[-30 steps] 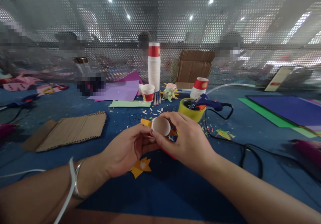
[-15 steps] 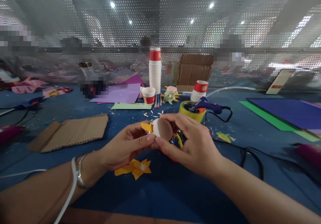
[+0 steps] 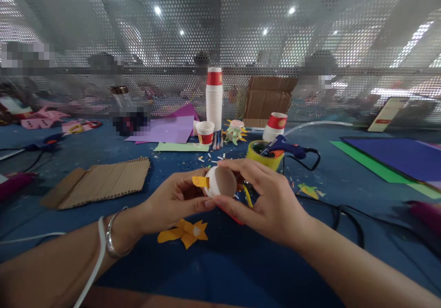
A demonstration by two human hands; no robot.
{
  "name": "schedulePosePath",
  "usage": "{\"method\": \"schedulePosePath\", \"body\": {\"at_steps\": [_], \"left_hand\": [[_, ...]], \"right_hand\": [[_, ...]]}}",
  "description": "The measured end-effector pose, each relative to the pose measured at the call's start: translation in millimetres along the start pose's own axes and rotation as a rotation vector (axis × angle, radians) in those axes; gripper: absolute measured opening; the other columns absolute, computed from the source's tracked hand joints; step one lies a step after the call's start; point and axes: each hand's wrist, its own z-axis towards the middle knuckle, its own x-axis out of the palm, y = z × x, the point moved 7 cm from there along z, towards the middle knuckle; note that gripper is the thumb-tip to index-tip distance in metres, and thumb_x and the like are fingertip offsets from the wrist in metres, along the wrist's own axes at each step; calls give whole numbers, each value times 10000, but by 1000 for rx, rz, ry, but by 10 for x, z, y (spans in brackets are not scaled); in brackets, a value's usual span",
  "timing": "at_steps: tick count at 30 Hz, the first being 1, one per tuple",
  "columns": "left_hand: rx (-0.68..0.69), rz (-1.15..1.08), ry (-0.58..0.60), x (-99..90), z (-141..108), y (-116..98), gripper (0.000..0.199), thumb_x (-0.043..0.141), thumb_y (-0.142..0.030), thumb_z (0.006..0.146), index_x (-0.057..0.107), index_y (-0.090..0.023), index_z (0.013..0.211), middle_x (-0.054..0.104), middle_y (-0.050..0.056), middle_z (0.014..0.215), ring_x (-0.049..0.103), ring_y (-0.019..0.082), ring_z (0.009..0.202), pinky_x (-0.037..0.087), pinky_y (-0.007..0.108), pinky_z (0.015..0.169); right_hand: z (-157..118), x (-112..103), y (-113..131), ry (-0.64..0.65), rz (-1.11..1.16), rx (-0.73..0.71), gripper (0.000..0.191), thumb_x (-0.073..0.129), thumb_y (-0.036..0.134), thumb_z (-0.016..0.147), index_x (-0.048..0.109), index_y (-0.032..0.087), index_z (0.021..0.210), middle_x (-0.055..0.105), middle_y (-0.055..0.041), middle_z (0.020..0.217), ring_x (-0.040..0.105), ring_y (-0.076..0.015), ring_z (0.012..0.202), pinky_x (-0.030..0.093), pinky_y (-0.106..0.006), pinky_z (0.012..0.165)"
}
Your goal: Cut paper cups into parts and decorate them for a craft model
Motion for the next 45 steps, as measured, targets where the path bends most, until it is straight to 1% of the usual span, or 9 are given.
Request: {"method": "schedulePosePath", "body": {"at_steps": [7,11,14,20,24,27,33,37,45], "left_hand": [[-17,-13,-27,7,8,-9,181,738,-150,828,720,-172,1006,678,38,982,641,147,905,515,312,880],[35,33,-50,-16,19,-57,99,754,-169,803,688,-165,876,637,34,963,606,148,882,509,303,828],[49,39,-71,-31,21,-68,138,761,-170,783,624,-163,765,608,20,929,570,127,811,481,271,743],[-139,-55,-49,-29,-11,73,189,776,-194,770,630,-158,885,593,-17,789,525,96,705,431,246,694],[-222,-196,-144,-45,-48,135,323,835,-133,656,599,-162,875,596,-26,789,530,89,714,421,225,677],[-261,-266,-232,-28,-68,166,379,859,-129,632,577,-165,883,618,-16,843,570,97,779,436,227,713],[-224,-214,-314,-1,-82,184,448,902,-265,657,548,-172,915,630,-16,836,590,113,791,465,270,758],[-203,-164,-360,-29,-95,199,373,831,-305,734,547,-175,937,646,5,888,609,143,838,498,319,807],[-68,115,-382,-109,-78,55,228,726,-216,795,511,-187,866,619,-27,777,548,112,720,428,258,662]], "right_hand": [[-10,20,1,14,-37,-28,433,707,347,896,607,168,1277,741,-118,1122,724,-230,993,603,-359,887],[-13,34,-2,19,-54,-32,438,725,351,885,607,171,1267,736,-111,1132,722,-230,1005,597,-360,908],[-20,45,-23,30,-57,-28,450,740,363,874,605,176,1260,736,-98,1132,720,-223,1008,591,-351,923],[-31,74,-44,59,-71,-22,419,746,351,866,604,200,1230,738,-69,1108,720,-201,990,595,-320,890],[-17,83,4,80,-88,-53,382,730,307,874,605,202,1219,736,-72,1150,715,-200,1024,584,-330,930],[-5,97,2,111,-107,-57,377,709,267,877,600,202,1232,735,-77,1169,712,-210,1046,585,-345,938],[-21,131,13,115,-139,-76,392,667,189,871,590,167,1255,721,-117,1186,695,-234,1088,584,-370,938],[-36,172,69,103,-151,-112,393,683,176,872,582,169,1251,715,-115,1181,683,-232,1088,577,-384,943],[-7,161,110,58,-95,-135,317,642,194,945,582,198,1256,704,-117,1209,660,-232,1126,566,-413,958]]}}
